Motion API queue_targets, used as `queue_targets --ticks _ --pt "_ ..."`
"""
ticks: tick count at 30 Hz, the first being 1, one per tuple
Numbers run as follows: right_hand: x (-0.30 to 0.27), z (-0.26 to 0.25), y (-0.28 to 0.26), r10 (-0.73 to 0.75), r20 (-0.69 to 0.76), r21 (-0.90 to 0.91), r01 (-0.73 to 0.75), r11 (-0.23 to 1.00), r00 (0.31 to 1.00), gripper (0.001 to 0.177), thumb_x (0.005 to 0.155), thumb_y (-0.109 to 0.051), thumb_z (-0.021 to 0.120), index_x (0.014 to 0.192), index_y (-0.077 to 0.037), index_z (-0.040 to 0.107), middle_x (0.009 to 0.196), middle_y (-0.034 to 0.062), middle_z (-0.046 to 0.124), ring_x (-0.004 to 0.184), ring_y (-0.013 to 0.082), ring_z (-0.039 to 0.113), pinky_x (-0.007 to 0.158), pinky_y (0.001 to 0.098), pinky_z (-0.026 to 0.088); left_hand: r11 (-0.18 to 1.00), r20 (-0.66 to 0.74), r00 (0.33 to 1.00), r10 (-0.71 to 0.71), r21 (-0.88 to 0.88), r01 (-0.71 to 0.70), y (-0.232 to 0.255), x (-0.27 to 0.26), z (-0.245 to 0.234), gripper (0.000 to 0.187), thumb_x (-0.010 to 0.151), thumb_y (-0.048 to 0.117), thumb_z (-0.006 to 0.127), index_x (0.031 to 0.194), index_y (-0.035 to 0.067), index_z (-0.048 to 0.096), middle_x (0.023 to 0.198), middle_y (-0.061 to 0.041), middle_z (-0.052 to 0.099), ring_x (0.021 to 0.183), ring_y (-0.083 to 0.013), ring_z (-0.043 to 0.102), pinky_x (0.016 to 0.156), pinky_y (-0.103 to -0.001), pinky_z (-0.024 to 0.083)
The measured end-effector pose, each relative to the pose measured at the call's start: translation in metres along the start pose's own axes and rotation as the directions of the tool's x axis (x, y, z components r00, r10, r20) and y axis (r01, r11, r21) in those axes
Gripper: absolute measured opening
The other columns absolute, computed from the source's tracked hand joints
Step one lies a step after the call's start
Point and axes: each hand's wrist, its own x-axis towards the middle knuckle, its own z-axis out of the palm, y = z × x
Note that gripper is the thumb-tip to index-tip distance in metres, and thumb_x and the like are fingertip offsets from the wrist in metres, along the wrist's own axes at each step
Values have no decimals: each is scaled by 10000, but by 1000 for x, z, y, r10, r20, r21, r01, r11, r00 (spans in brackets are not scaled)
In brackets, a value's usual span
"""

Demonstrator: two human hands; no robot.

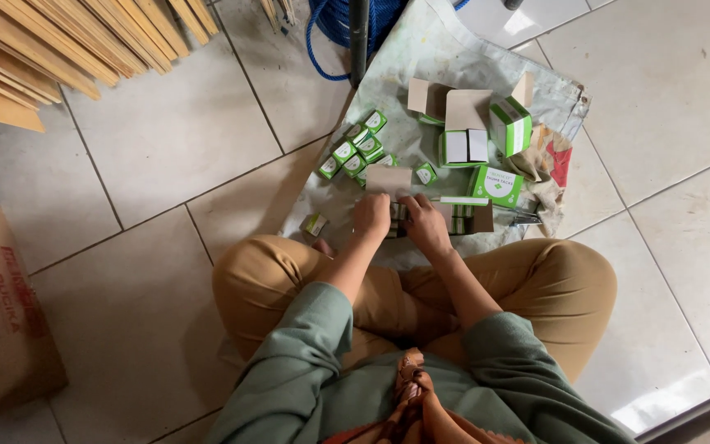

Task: Packing small green boxes into larger cardboard boxes while sitting on the floor.

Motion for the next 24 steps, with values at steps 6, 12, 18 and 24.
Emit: queue_targets --ticks 6,12,18,24 --pt "2 -14 -18 -177 -67 -181 162 970 982 402 712 -102 718 1072 -208 573 954 50 464 751 291 603 597 407 551 997 96 993 -75 13 74 5 -2 -9 240 832 -34 484 1063 -29 548 884 -185 638 834 -326 660 697 -469 555" --pt "3 2 -3 -234 -68 -186 218 958 970 259 733 -66 706 946 -177 608 946 30 455 788 243 597 585 374 559 999 135 990 40 -24 -37 -1 -9 -27 220 769 -49 526 978 7 562 846 -189 613 826 -359 648 671 -477 557" --pt "3 -4 -6 -203 -51 -117 196 974 978 236 736 -90 690 931 -197 609 934 27 464 779 262 596 583 397 551 963 131 991 -23 -264 57 0 -7 -20 273 814 29 443 1051 -8 572 863 -219 628 790 -330 642 630 -463 541" --pt "2 5 5 -180 -56 -84 175 981 982 210 775 -98 669 946 -200 604 952 38 469 778 269 594 587 414 547 953 120 952 283 77 -293 -3 -15 -23 354 775 -80 558 1114 -25 467 745 -214 615 636 -318 635 515 -417 532"
